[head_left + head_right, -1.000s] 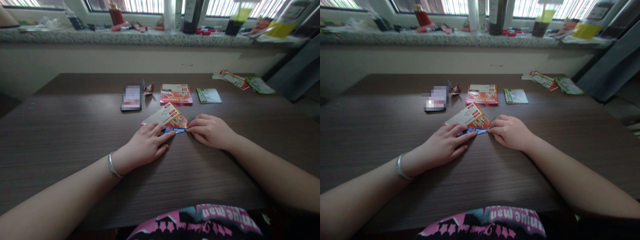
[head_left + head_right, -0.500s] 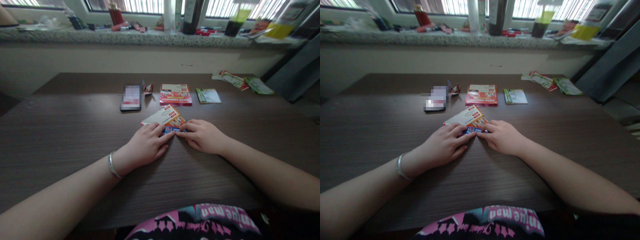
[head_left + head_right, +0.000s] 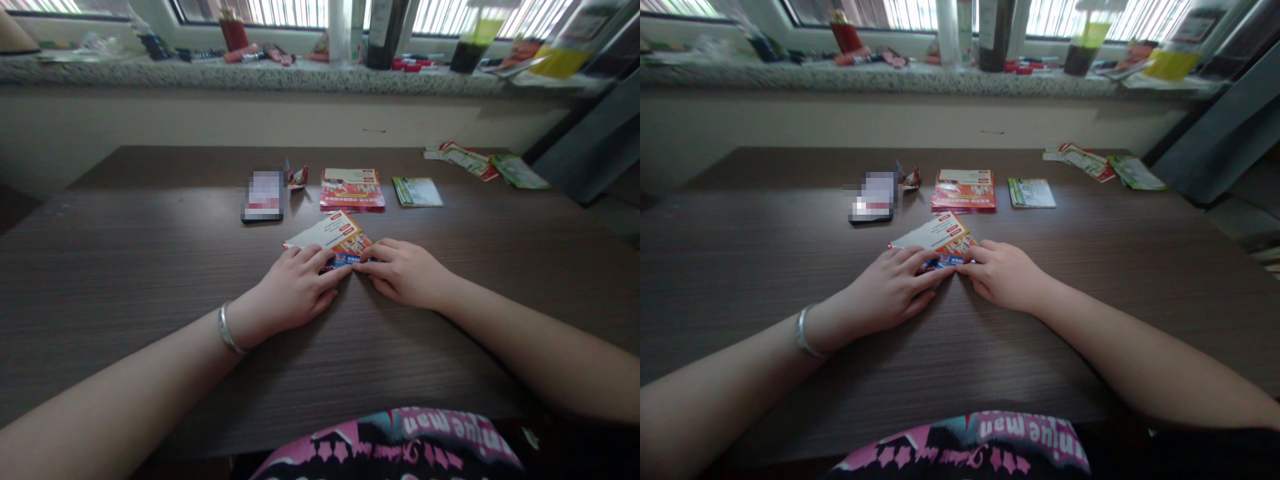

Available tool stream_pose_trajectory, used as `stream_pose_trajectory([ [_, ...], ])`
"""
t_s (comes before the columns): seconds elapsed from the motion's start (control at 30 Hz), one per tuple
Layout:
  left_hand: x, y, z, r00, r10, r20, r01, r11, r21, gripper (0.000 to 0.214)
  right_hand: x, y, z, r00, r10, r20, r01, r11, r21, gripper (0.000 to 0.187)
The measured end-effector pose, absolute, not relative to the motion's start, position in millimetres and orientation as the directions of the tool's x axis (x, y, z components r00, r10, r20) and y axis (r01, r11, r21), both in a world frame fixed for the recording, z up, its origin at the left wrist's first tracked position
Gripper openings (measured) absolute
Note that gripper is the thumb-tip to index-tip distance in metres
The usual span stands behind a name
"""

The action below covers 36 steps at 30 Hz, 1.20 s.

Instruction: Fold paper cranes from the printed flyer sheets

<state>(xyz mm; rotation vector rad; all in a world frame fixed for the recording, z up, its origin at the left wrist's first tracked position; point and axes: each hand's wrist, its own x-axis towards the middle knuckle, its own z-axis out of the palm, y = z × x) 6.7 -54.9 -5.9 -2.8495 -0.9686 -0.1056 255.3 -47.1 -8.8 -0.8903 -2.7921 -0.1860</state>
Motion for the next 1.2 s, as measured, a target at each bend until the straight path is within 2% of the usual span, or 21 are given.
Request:
stream_pose_trajectory([
  [0.23,6,-55,-5,0.794,0.597,0.109,0.607,-0.788,-0.102,0.043,255,-46,-10,-0.784,0.565,0.256,0.586,0.81,0.005,0.03],
  [0.4,6,-54,-4,0.789,0.605,0.108,0.614,-0.781,-0.115,0.043,256,-46,-10,-0.788,0.562,0.251,0.587,0.809,0.029,0.029],
  [0.67,-6,-51,5,0.804,0.595,0.017,0.594,-0.8,-0.083,0.043,258,-45,-13,-0.783,0.567,0.255,0.588,0.809,0.005,0.03],
  [1.2,-20,-44,16,0.782,0.621,-0.055,0.619,-0.784,-0.051,0.038,261,-44,-15,-0.787,0.568,0.242,0.587,0.81,0.007,0.031],
])
